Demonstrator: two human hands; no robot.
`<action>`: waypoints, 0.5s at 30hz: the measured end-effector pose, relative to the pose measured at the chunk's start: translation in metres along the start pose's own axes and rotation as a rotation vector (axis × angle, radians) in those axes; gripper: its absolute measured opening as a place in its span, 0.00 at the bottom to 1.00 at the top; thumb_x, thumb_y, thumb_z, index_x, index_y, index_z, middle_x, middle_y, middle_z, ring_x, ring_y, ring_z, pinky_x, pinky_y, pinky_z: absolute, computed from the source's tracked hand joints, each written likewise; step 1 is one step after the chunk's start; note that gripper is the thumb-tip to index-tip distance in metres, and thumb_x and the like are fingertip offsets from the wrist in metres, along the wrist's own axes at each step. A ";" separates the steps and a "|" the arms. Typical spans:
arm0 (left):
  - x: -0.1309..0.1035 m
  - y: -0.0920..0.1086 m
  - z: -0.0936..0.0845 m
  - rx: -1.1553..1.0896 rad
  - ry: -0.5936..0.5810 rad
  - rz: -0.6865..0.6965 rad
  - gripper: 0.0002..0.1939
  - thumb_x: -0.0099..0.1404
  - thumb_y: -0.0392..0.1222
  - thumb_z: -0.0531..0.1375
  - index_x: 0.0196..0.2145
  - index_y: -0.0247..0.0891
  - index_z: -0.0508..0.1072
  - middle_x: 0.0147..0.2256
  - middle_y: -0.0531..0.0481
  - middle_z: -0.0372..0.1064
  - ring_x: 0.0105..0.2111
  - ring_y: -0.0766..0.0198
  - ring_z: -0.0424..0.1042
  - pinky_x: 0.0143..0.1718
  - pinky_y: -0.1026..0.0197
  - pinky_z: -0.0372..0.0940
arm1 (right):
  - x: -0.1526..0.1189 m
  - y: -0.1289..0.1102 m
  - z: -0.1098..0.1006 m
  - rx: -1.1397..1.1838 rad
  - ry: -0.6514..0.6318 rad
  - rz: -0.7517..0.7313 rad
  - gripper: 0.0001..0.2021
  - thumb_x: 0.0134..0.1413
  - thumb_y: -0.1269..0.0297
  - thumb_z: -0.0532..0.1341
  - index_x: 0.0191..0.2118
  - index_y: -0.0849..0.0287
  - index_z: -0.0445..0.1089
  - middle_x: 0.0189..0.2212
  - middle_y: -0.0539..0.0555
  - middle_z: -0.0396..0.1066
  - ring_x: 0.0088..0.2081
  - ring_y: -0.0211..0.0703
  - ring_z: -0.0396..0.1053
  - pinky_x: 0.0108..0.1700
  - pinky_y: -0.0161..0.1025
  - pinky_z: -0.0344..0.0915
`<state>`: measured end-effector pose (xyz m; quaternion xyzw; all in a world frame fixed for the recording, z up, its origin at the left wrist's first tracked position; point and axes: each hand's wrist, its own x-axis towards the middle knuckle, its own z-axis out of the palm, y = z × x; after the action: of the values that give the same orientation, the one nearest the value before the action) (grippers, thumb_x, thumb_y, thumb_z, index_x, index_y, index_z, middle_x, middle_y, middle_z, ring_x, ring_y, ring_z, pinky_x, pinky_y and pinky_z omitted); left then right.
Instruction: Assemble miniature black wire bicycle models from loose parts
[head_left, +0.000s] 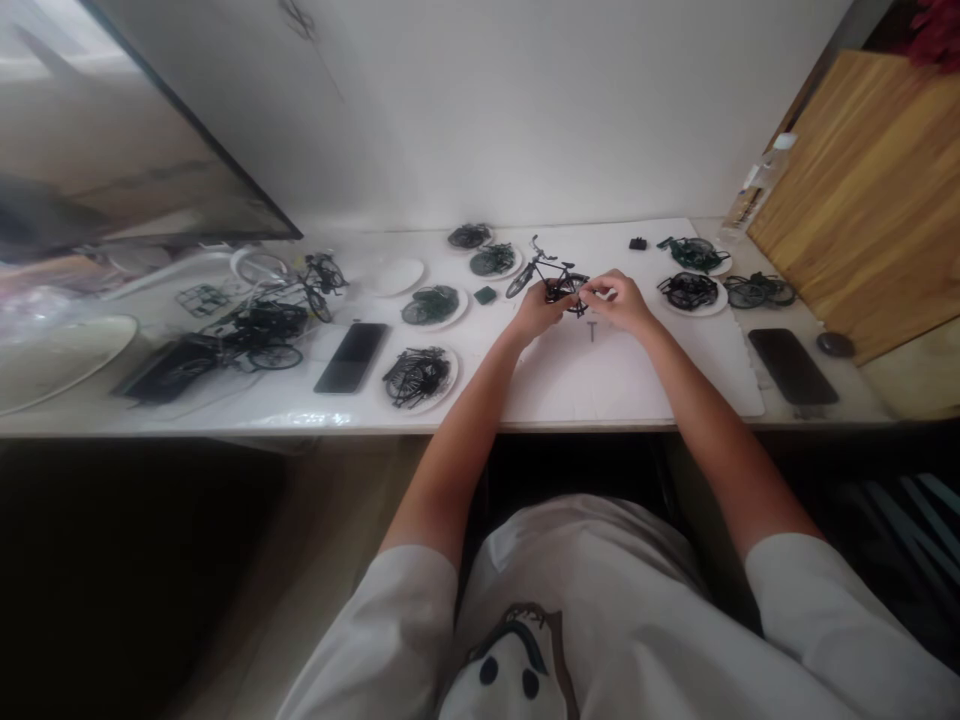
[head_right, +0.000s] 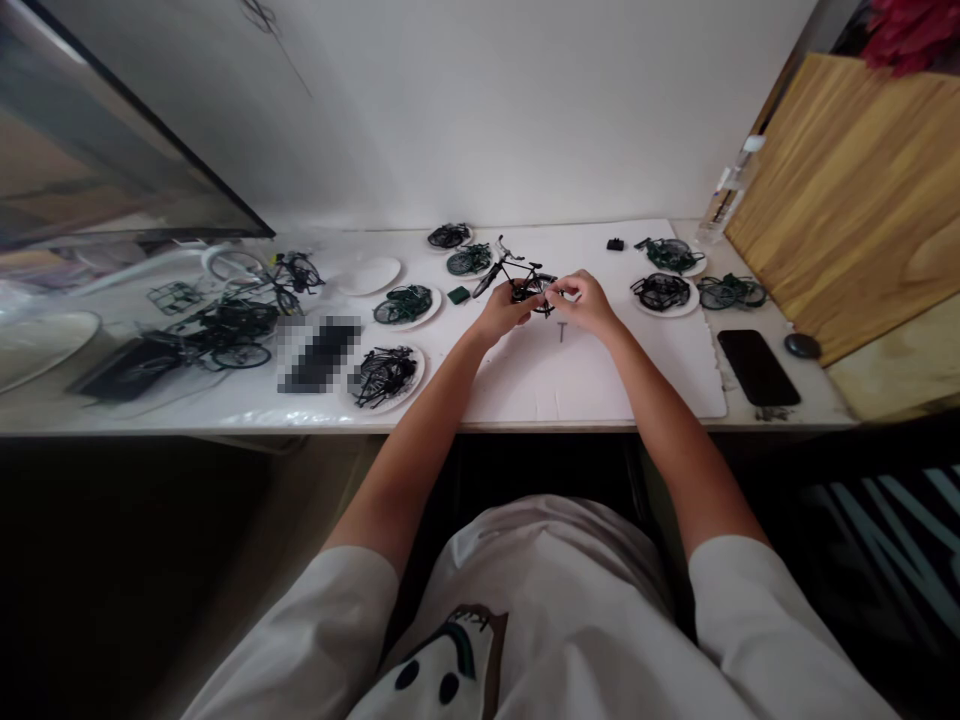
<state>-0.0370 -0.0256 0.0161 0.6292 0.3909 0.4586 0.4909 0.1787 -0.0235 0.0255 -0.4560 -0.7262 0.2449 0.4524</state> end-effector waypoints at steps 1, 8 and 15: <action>0.000 0.001 0.000 -0.003 0.000 -0.001 0.15 0.68 0.47 0.73 0.40 0.36 0.73 0.24 0.56 0.64 0.22 0.72 0.59 0.26 0.64 0.56 | 0.000 -0.001 0.001 -0.023 0.006 -0.031 0.17 0.57 0.44 0.73 0.38 0.54 0.83 0.40 0.57 0.73 0.44 0.52 0.70 0.53 0.51 0.73; -0.001 0.004 0.001 -0.001 -0.004 0.008 0.14 0.68 0.46 0.73 0.40 0.36 0.74 0.27 0.54 0.66 0.23 0.73 0.60 0.25 0.65 0.55 | -0.002 -0.001 0.005 -0.069 0.019 -0.141 0.12 0.64 0.49 0.69 0.38 0.53 0.79 0.42 0.59 0.71 0.49 0.56 0.67 0.58 0.57 0.70; -0.006 0.017 0.003 -0.028 0.019 -0.041 0.15 0.68 0.45 0.73 0.39 0.36 0.72 0.23 0.57 0.62 0.22 0.72 0.58 0.25 0.65 0.53 | 0.000 -0.004 0.002 -0.061 -0.040 -0.123 0.13 0.66 0.48 0.67 0.39 0.52 0.77 0.41 0.58 0.71 0.48 0.54 0.68 0.54 0.52 0.71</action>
<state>-0.0351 -0.0359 0.0310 0.6097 0.4017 0.4599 0.5053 0.1751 -0.0251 0.0275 -0.4192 -0.7690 0.2033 0.4377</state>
